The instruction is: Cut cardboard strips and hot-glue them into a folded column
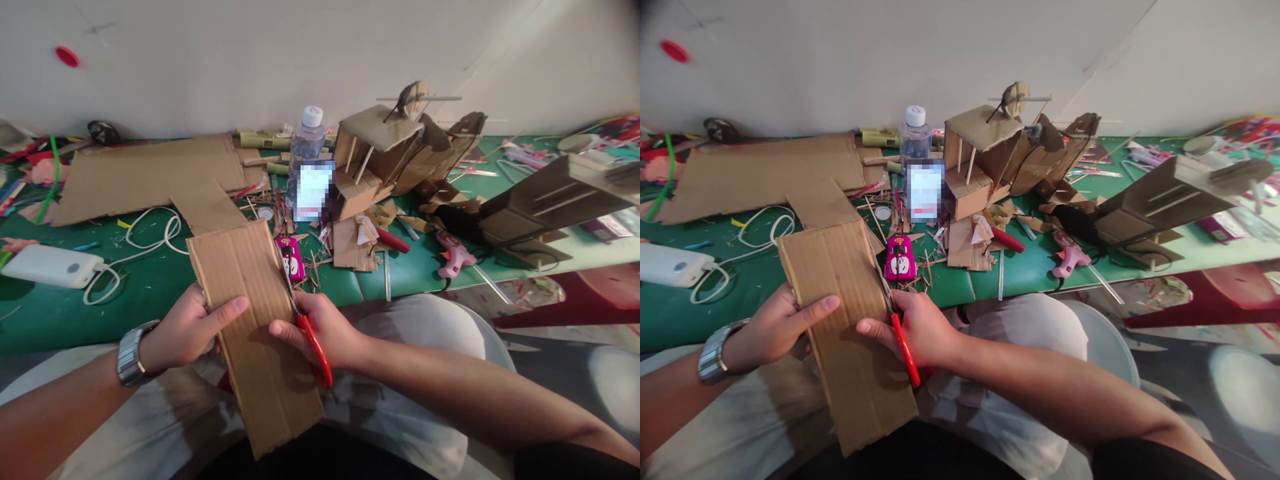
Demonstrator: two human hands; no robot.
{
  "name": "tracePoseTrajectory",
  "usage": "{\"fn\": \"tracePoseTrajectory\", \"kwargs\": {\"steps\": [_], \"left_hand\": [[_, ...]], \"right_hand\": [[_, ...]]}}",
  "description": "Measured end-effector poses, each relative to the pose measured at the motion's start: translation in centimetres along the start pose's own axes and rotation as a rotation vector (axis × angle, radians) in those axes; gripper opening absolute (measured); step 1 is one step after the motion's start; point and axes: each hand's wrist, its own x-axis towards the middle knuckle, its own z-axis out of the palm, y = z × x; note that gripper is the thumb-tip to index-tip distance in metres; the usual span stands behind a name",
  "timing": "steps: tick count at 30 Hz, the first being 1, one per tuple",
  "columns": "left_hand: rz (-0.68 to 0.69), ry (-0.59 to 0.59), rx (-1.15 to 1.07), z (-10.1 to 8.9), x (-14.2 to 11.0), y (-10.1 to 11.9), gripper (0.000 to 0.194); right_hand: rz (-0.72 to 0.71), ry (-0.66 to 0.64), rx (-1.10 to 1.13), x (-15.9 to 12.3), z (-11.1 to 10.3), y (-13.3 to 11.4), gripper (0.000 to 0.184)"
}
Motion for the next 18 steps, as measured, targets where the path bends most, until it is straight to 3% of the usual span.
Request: {"fn": "tracePoseTrajectory", "kwargs": {"steps": [9, 18], "left_hand": [[-0.005, 0.019, 0.043, 0.05, 0.09, -0.14, 0.039], [0.015, 0.012, 0.015, 0.05, 0.08, -0.15, 0.037]], "right_hand": [[0.051, 0.000, 0.052, -0.09, 0.07, -0.11, 0.073], [0.030, 0.003, 0.105, -0.20, 0.20, -0.18, 0.070]]}}
